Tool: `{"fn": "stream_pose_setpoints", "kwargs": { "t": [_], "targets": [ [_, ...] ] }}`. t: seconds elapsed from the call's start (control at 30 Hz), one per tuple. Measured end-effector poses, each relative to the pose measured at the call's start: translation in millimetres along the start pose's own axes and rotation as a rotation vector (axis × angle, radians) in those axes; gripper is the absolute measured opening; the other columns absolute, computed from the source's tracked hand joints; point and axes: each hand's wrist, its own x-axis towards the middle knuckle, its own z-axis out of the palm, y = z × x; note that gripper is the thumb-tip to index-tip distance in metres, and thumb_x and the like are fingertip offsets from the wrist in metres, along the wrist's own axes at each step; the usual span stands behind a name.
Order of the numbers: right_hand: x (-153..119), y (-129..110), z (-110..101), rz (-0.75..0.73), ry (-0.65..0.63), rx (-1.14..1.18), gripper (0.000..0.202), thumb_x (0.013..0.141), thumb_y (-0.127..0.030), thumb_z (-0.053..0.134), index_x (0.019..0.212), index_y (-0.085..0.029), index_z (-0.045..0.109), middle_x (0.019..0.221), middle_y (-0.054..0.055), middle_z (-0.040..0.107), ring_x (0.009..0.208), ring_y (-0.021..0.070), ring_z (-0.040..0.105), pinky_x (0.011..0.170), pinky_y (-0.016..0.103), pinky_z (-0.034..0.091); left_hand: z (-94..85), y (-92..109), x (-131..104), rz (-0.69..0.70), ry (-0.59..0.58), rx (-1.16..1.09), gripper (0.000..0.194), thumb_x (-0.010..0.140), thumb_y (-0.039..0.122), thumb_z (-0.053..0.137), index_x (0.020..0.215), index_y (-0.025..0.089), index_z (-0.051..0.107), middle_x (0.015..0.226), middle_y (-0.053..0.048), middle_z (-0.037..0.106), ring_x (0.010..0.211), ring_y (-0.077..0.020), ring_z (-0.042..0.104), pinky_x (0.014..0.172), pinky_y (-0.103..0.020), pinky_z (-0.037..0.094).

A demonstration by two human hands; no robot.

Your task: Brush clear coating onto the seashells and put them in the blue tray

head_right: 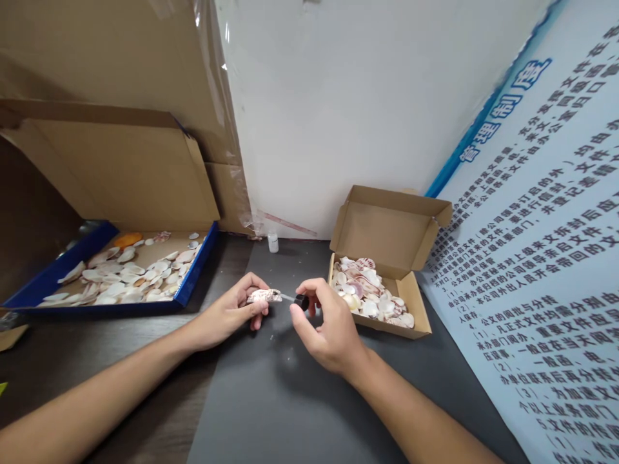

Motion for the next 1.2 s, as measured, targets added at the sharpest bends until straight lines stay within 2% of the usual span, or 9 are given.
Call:
{"fn": "stream_pose_setpoints", "kwargs": {
  "t": [0.2, 0.3, 0.5, 0.67, 0.8, 0.9, 0.97, 1.1, 1.2],
  "targets": [
    [0.9, -1.9, -0.3, -0.003, 0.023, -0.007, 0.011, 0.085, -0.019, 0.058, 0.095, -0.022, 0.052, 0.078, -0.001, 0.054, 0.065, 0.0137, 0.052, 0.062, 0.028, 0.045, -0.9, 0.8, 0.4, 0.015, -0.011, -0.003, 0.036, 0.086, 0.046, 0.066, 0.100, 0.020, 0.044, 0.079, 0.004, 0.057, 0.058, -0.0079, 0.056, 0.055, -0.023, 0.047],
    [1.2, -2.7, -0.6, -0.014, -0.017, 0.004, 0.012, 0.086, -0.021, 0.058, 0.096, -0.022, 0.052, 0.078, -0.001, 0.055, 0.065, 0.0143, 0.053, 0.062, 0.028, 0.045, -0.6, 1.8, -0.1, 0.010, -0.013, 0.003, 0.037, 0.087, 0.046, 0.065, 0.100, 0.021, 0.043, 0.076, 0.005, 0.056, 0.057, -0.0078, 0.055, 0.055, -0.022, 0.046],
    [1.2, -1.8, -0.9, 0.011, 0.012, -0.013, 0.012, 0.086, -0.022, 0.057, 0.097, -0.022, 0.052, 0.078, -0.001, 0.056, 0.065, 0.0151, 0.054, 0.060, 0.028, 0.046, -0.9, 1.1, 0.0, 0.024, -0.011, 0.017, 0.035, 0.088, 0.045, 0.064, 0.101, 0.021, 0.043, 0.076, 0.005, 0.056, 0.057, -0.0076, 0.055, 0.054, -0.021, 0.045],
    [0.8, -1.0, -1.4, 0.025, 0.015, -0.016, 0.012, 0.087, -0.021, 0.058, 0.098, -0.022, 0.052, 0.078, -0.001, 0.056, 0.065, 0.0146, 0.054, 0.061, 0.028, 0.045, -0.6, 1.0, 0.0, 0.016, -0.023, 0.027, 0.034, 0.087, 0.043, 0.066, 0.102, 0.020, 0.046, 0.081, 0.002, 0.059, 0.058, -0.0083, 0.057, 0.057, -0.024, 0.048],
    [0.9, -1.7, -1.3, -0.017, -0.049, 0.028, 0.011, 0.087, -0.021, 0.057, 0.098, -0.022, 0.053, 0.079, -0.001, 0.056, 0.066, 0.0144, 0.054, 0.062, 0.028, 0.045, 0.4, 2.3, -0.3, -0.002, -0.046, 0.028, 0.035, 0.085, 0.042, 0.068, 0.102, 0.018, 0.048, 0.085, 0.000, 0.061, 0.058, -0.0085, 0.058, 0.057, -0.024, 0.049],
    [0.9, -2.1, -1.0, -0.011, -0.019, 0.010, 0.012, 0.086, -0.019, 0.059, 0.096, -0.022, 0.053, 0.080, -0.001, 0.055, 0.065, 0.0134, 0.053, 0.062, 0.028, 0.045, 0.4, 1.7, 0.0, -0.008, -0.040, 0.047, 0.035, 0.085, 0.041, 0.068, 0.104, 0.018, 0.049, 0.082, 0.001, 0.060, 0.059, -0.0092, 0.058, 0.058, -0.024, 0.050],
    [0.8, -2.4, -1.0, -0.010, -0.006, 0.022, 0.011, 0.088, -0.020, 0.057, 0.098, -0.022, 0.053, 0.081, -0.001, 0.054, 0.066, 0.0136, 0.053, 0.062, 0.028, 0.045, -0.2, 0.8, 0.4, -0.011, -0.044, 0.074, 0.035, 0.085, 0.040, 0.068, 0.106, 0.018, 0.051, 0.080, 0.001, 0.059, 0.060, -0.0099, 0.058, 0.057, -0.024, 0.048],
    [0.8, -3.0, -0.3, -0.054, -0.065, 0.048, 0.012, 0.088, -0.019, 0.058, 0.099, -0.022, 0.053, 0.081, -0.001, 0.055, 0.067, 0.0136, 0.053, 0.063, 0.027, 0.045, -2.3, -0.7, 1.1, -0.006, -0.046, 0.128, 0.034, 0.085, 0.039, 0.067, 0.109, 0.017, 0.054, 0.081, 0.001, 0.059, 0.061, -0.0095, 0.054, 0.056, -0.022, 0.045],
    [0.9, -3.2, 0.4, -0.029, -0.031, 0.042, 0.013, 0.086, -0.017, 0.058, 0.097, -0.022, 0.053, 0.081, -0.001, 0.054, 0.066, 0.0129, 0.052, 0.062, 0.026, 0.044, -3.0, -1.3, 1.2, 0.003, -0.036, 0.151, 0.034, 0.085, 0.036, 0.067, 0.111, 0.017, 0.055, 0.081, 0.001, 0.058, 0.061, -0.0082, 0.050, 0.056, -0.022, 0.042]
  ]
}}
